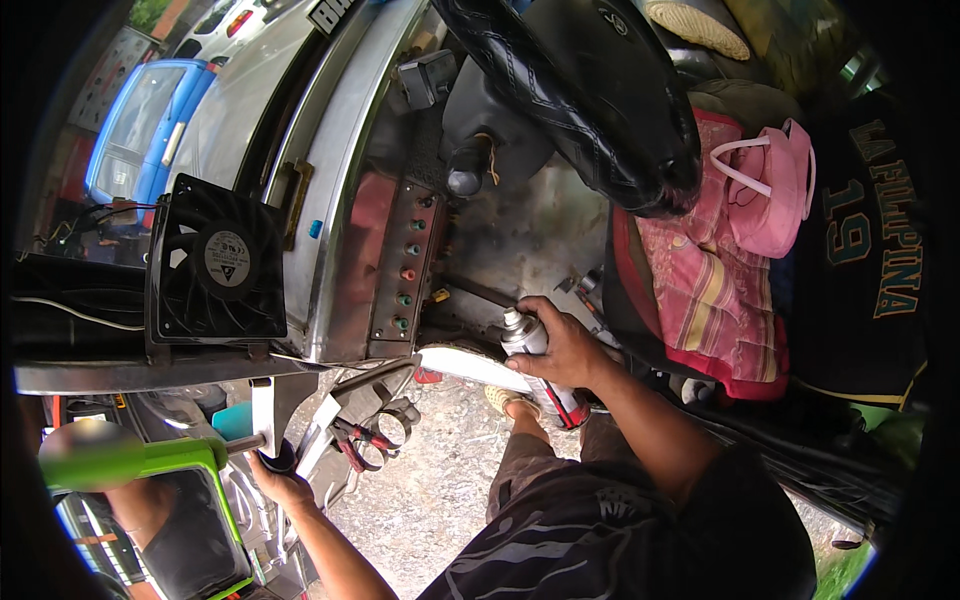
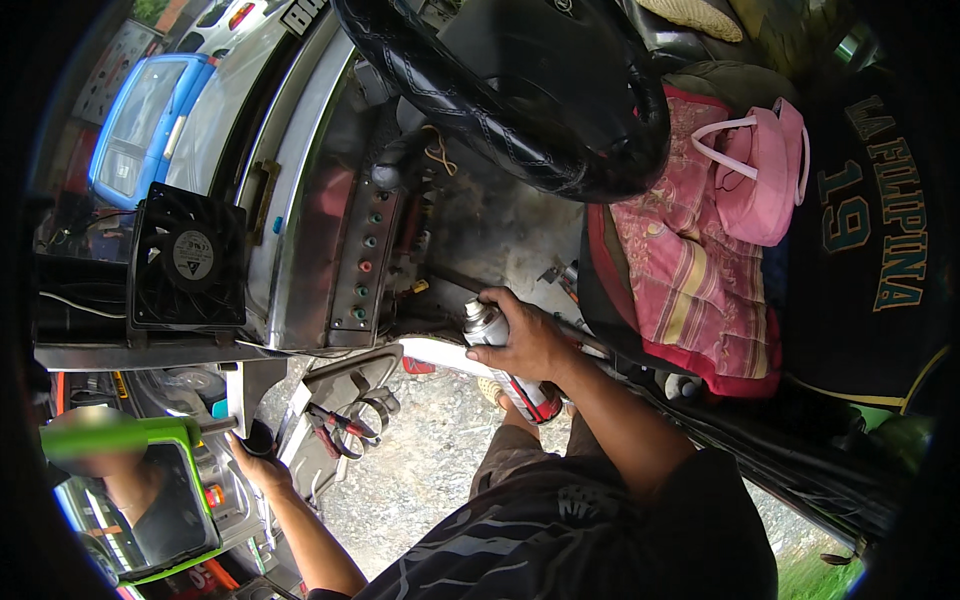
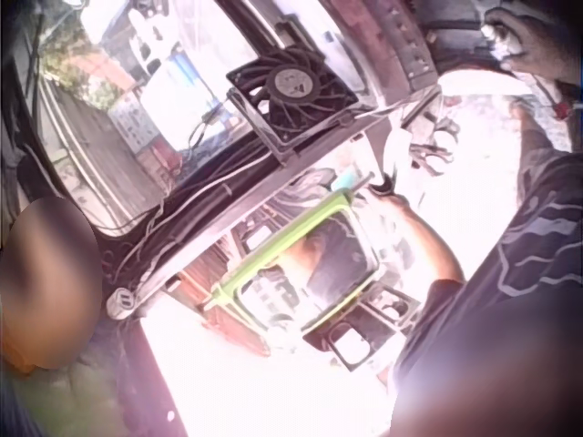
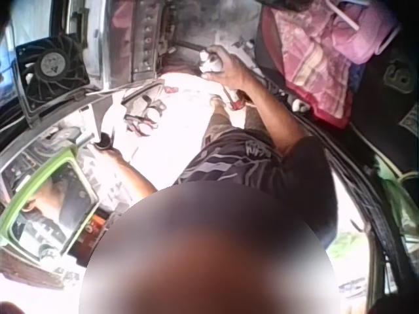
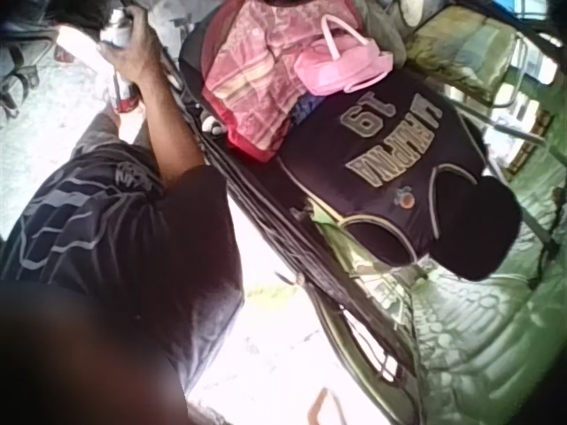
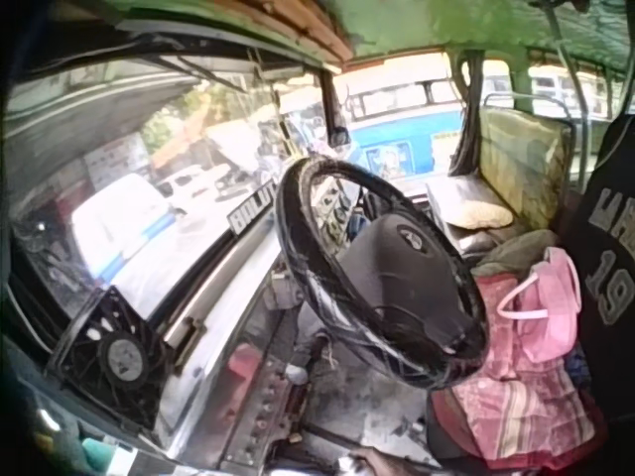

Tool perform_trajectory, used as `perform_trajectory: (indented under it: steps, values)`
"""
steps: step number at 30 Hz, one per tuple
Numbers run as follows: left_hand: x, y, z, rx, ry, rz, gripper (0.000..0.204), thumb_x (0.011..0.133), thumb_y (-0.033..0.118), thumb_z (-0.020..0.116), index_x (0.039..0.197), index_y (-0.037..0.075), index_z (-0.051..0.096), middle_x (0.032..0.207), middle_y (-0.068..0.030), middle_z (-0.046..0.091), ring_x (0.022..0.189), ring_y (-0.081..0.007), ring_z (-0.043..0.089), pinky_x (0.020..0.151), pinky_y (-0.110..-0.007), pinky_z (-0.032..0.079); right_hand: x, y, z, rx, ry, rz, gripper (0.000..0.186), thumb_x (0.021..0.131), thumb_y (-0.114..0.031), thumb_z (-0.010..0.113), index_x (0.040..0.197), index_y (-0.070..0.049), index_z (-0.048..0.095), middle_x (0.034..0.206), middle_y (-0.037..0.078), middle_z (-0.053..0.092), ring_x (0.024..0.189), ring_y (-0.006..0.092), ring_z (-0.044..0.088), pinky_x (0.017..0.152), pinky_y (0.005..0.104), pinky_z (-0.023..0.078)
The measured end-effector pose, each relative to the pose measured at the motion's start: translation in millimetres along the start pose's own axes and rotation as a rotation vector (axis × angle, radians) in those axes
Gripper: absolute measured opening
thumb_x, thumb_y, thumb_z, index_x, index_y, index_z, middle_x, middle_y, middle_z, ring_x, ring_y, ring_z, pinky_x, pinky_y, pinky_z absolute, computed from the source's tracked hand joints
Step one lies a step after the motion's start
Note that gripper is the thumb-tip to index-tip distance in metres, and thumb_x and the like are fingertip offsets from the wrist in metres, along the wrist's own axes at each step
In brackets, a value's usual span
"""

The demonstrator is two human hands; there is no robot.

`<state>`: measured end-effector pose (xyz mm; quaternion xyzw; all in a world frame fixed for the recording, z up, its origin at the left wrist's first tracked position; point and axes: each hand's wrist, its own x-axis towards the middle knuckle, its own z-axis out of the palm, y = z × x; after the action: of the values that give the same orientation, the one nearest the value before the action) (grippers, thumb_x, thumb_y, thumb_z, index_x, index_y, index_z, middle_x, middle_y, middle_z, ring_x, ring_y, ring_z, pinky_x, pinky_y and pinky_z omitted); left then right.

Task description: The person uses a screwdriver to remove and reinstall a turn signal lens on the front of a silver tricycle. They then move to the driver's area, remove the steering wheel, and later reattach it. The person also handles a spray can and pliers during the process.

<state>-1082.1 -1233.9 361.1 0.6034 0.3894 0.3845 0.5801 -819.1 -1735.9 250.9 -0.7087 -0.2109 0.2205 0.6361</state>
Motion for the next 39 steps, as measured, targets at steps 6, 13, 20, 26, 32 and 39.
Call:
perform_trajectory:
  steps: [6, 13, 20, 26, 32, 39]
  values:
    - [-0.2, -2.3, -3.2, 0.035, 0.039, -0.008, 0.062, 0.101, 0.066, 0.069, 0.138, 0.016, 0.069, 0.118, -0.0018, 0.077, 0.1, -0.0167, 0.072, 0.074, -0.032, 0.051, 39.2, 35.6, 39.2, -0.175, 0.5, -0.029, 0.078, 0.094, -0.032, 0.087, 0.157, -0.007, 0.046, 0.131, 0.022, 0.064, 0.122, 0.039, 0.067, 0.103, 0.0468, 0.054]
    - [6.4, -2.3, -5.4, 0.078, 0.06, -0.009, 0.057, 0.106, 0.057, 0.064, 0.143, 0.013, 0.066, 0.123, -0.0033, 0.075, 0.106, -0.019, 0.073, 0.081, -0.033, 0.056, 89.8, 38.1, 79.9, -0.187, 0.559, -0.067, 0.073, 0.093, -0.026, 0.087, 0.153, -0.01, 0.05, 0.133, 0.022, 0.061, 0.119, 0.0421, 0.066, 0.099, 0.0478, 0.056]
    - [14.9, -8.3, -18.3, 0.075, 0.068, -0.015, 0.063, 0.109, 0.059, 0.059, 0.15, 0.011, 0.059, 0.134, -0.0078, 0.072, 0.114, -0.0232, 0.071, 0.087, -0.037, 0.057, 136.9, 29.7, 71.6, -0.176, 0.666, -0.06, 0.074, 0.092, -0.027, 0.088, 0.153, -0.007, 0.051, 0.135, 0.024, 0.063, 0.119, 0.0444, 0.069, 0.099, 0.0494, 0.057]
    - [13.0, -10.7, -19.5, 0.1, 0.056, 0.001, 0.066, 0.109, 0.058, 0.059, 0.153, 0.009, 0.056, 0.139, -0.0098, 0.07, 0.12, -0.025, 0.071, 0.094, -0.039, 0.057, 143.5, 30.2, 55.6, -0.209, 0.666, -0.119, 0.07, 0.092, -0.026, 0.087, 0.15, -0.009, 0.053, 0.135, 0.024, 0.063, 0.116, 0.0456, 0.069, 0.096, 0.0506, 0.059]
    - [9.1, -11.7, -11.5, 0.048, 0.075, 0.039, 0.056, 0.104, 0.059, 0.066, 0.138, 0.014, 0.066, 0.122, -0.0024, 0.074, 0.104, -0.0184, 0.072, 0.077, -0.034, 0.055, 108.3, 26.2, 79.3, -0.207, 0.523, -0.024, 0.074, 0.091, -0.027, 0.089, 0.152, -0.009, 0.05, 0.134, 0.023, 0.062, 0.119, 0.0431, 0.068, 0.097, 0.0487, 0.059]
    - [11.2, -10.3, -15.0, 0.067, 0.076, 0.024, 0.059, 0.105, 0.058, 0.065, 0.144, 0.013, 0.064, 0.128, -0.0042, 0.074, 0.11, -0.0219, 0.072, 0.084, -0.036, 0.058, 151.9, 30.5, 56.5, -0.15, 0.697, -0.085, 0.073, 0.091, -0.023, 0.088, 0.152, -0.01, 0.05, 0.14, 0.026, 0.058, 0.123, 0.0484, 0.066, 0.1, 0.0527, 0.058]
